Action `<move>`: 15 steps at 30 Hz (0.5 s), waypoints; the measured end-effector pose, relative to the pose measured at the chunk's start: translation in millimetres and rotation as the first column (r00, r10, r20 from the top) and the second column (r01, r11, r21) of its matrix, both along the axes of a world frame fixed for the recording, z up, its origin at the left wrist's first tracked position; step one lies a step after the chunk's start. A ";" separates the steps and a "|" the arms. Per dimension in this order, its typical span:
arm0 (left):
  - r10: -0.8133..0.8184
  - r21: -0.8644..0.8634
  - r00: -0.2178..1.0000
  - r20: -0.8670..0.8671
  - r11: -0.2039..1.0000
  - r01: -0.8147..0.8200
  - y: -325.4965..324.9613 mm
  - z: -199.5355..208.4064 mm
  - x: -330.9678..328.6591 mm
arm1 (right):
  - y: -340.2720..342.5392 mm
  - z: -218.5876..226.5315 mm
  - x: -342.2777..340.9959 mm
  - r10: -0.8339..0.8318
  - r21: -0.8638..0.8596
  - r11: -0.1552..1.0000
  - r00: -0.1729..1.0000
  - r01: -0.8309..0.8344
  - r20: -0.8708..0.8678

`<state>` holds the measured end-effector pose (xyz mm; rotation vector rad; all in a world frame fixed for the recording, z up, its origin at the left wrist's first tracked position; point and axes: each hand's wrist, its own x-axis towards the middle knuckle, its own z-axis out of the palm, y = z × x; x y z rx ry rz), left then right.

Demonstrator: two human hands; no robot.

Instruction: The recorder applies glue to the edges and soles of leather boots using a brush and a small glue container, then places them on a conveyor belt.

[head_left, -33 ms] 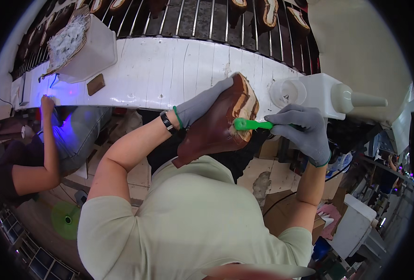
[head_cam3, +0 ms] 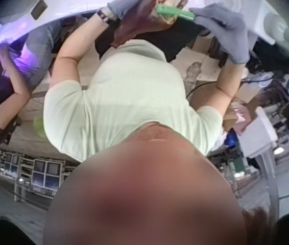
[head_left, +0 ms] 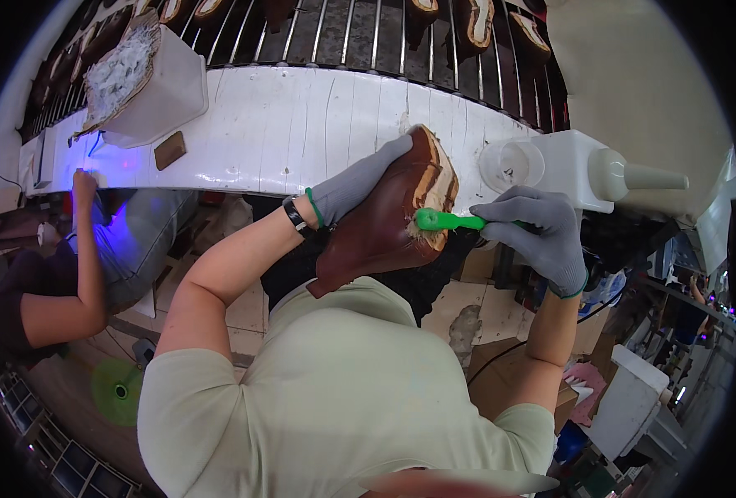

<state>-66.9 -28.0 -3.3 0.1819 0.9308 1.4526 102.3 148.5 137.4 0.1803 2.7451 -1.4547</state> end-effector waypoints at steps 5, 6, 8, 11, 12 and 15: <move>0.065 -0.077 0.997 -0.044 0.995 -0.069 -2.9 15.5 -7.9 | -4.9 -1.0 3.0 -0.074 0.023 0.997 0.995 0.072 0.062; 0.076 -0.082 0.995 -0.059 0.993 -0.081 -3.6 14.6 -8.8 | -5.5 -2.5 3.2 -0.091 0.020 0.996 0.993 0.090 0.072; 0.107 -0.102 0.991 -0.086 0.988 -0.115 -4.3 10.1 -8.8 | -5.1 -6.0 3.9 -0.128 0.020 0.992 0.988 0.126 0.081; 0.131 -0.103 0.985 -0.117 0.984 -0.143 -3.1 1.1 -12.2 | -3.4 -14.6 4.8 -0.188 0.015 0.982 0.979 0.188 0.073; 0.133 -0.099 0.983 -0.125 0.984 -0.146 -2.7 -1.1 -14.0 | -2.5 -16.1 6.8 -0.211 0.001 0.977 0.975 0.211 0.069; 0.216 -0.042 0.961 -0.174 0.973 -0.226 -3.0 -3.3 -18.8 | 1.1 -15.8 16.6 -0.173 -0.093 0.980 0.983 0.177 0.054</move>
